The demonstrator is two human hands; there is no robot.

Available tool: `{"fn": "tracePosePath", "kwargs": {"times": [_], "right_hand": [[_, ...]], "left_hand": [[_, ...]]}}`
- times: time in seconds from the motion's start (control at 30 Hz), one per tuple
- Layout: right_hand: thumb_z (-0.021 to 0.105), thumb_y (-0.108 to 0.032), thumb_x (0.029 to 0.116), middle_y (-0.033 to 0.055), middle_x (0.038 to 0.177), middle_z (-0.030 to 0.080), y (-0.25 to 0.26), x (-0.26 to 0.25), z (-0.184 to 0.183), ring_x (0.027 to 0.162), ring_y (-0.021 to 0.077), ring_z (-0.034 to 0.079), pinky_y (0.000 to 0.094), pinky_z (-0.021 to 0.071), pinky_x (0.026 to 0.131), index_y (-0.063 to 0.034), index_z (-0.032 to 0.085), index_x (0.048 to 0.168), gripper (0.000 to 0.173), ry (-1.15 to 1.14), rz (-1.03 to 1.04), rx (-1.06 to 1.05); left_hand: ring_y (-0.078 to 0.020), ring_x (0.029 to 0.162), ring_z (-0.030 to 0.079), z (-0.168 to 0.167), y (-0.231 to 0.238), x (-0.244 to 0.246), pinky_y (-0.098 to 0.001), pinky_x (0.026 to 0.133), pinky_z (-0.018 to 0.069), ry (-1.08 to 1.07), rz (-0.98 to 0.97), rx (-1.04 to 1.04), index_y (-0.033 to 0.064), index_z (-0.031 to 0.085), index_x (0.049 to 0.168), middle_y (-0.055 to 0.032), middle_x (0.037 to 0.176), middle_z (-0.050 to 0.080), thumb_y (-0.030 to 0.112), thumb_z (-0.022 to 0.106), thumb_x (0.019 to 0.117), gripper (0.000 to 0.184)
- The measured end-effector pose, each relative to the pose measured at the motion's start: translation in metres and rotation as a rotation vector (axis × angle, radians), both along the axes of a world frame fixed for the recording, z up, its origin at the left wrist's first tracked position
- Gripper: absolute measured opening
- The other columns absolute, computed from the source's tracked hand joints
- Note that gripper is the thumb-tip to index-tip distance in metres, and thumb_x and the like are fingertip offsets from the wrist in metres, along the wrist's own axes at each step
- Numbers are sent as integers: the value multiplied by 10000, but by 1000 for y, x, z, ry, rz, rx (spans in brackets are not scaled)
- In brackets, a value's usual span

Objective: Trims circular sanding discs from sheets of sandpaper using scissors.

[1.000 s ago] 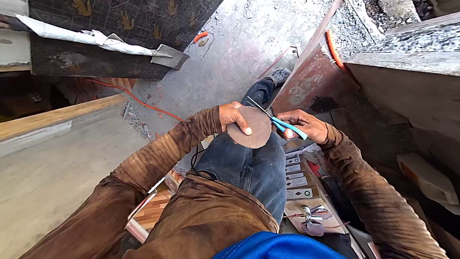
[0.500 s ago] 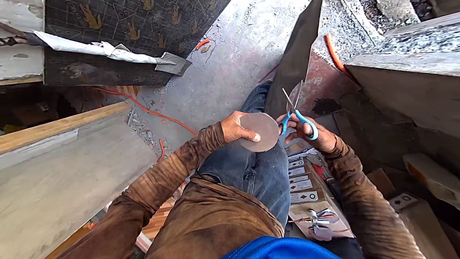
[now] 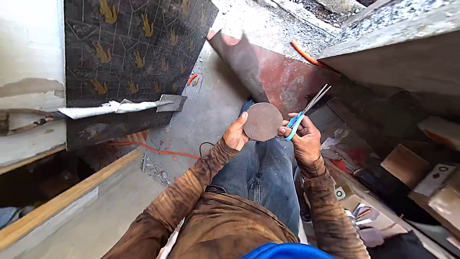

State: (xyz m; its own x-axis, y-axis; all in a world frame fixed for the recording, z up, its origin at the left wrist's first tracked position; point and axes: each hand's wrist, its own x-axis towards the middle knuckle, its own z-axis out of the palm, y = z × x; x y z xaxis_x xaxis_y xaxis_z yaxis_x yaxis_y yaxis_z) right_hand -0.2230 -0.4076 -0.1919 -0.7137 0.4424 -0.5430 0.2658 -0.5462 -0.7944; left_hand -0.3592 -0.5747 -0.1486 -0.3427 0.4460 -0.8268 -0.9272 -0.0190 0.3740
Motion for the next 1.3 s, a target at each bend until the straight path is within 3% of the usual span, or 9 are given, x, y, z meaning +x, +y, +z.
{"fn": "tracePosePath", "kwargs": {"times": [0.13,0.23,0.33,0.5,0.63,0.87,1.03,1.17,1.3], "right_hand": [[845,-41,780,56,886,742,0,18,4,787,159,730,329,642,753,-18,615,1223,499,40,-70,65],[850,-17,769,47,915,744,5,36,4,804,150,732,313,641,752,-28,626,1207,492,77,-71,60],[860,-26,765,40,914,745,9,54,5,807,153,732,319,641,752,-36,636,1200,489,96,-78,40],[853,-28,769,39,902,734,13,81,8,793,151,727,326,644,738,-42,638,1206,488,98,-168,13],[847,-44,784,51,892,733,17,103,7,764,160,722,326,641,713,-33,630,1219,486,99,-258,-8],[844,-41,773,49,917,733,24,138,5,792,149,718,314,634,723,-49,631,1229,503,104,-385,30],[843,-62,792,69,937,741,22,162,0,803,140,719,312,628,738,-54,630,1235,491,210,-591,-37],[840,-66,792,57,888,733,15,174,1,729,145,701,328,622,680,-54,627,1225,482,180,-674,-57],[805,31,778,81,897,733,11,183,7,764,171,714,378,633,734,7,607,1225,489,35,-834,-16]], "left_hand": [[-410,988,716,7,10,4,-561,791,624,-43,-110,102,39,479,1387,-252,1201,674,456,332,1074,541],[-207,899,745,9,19,7,-398,807,629,72,-239,106,78,706,1089,-99,978,759,585,498,1005,555],[-92,819,720,6,28,10,-298,792,608,156,-371,106,143,738,903,-8,845,747,615,611,943,490],[-41,753,700,4,46,21,-253,720,594,209,-565,199,143,753,888,25,808,745,284,455,1067,375],[-110,831,734,9,65,32,-306,778,618,126,-594,259,130,751,968,-31,894,763,560,606,981,453],[-181,920,748,10,95,48,-371,796,633,-59,-688,258,103,723,1115,-94,1015,765,497,667,963,426],[-260,969,747,10,116,72,-447,777,641,-201,-783,340,94,706,1150,-132,1099,752,509,526,1033,467],[-175,922,736,14,134,102,-383,790,627,22,-833,220,118,721,1097,-68,1028,761,441,513,1025,391],[-277,1108,692,18,141,117,-514,944,589,127,-817,224,76,567,1364,-122,1219,706,557,596,976,618]]}}
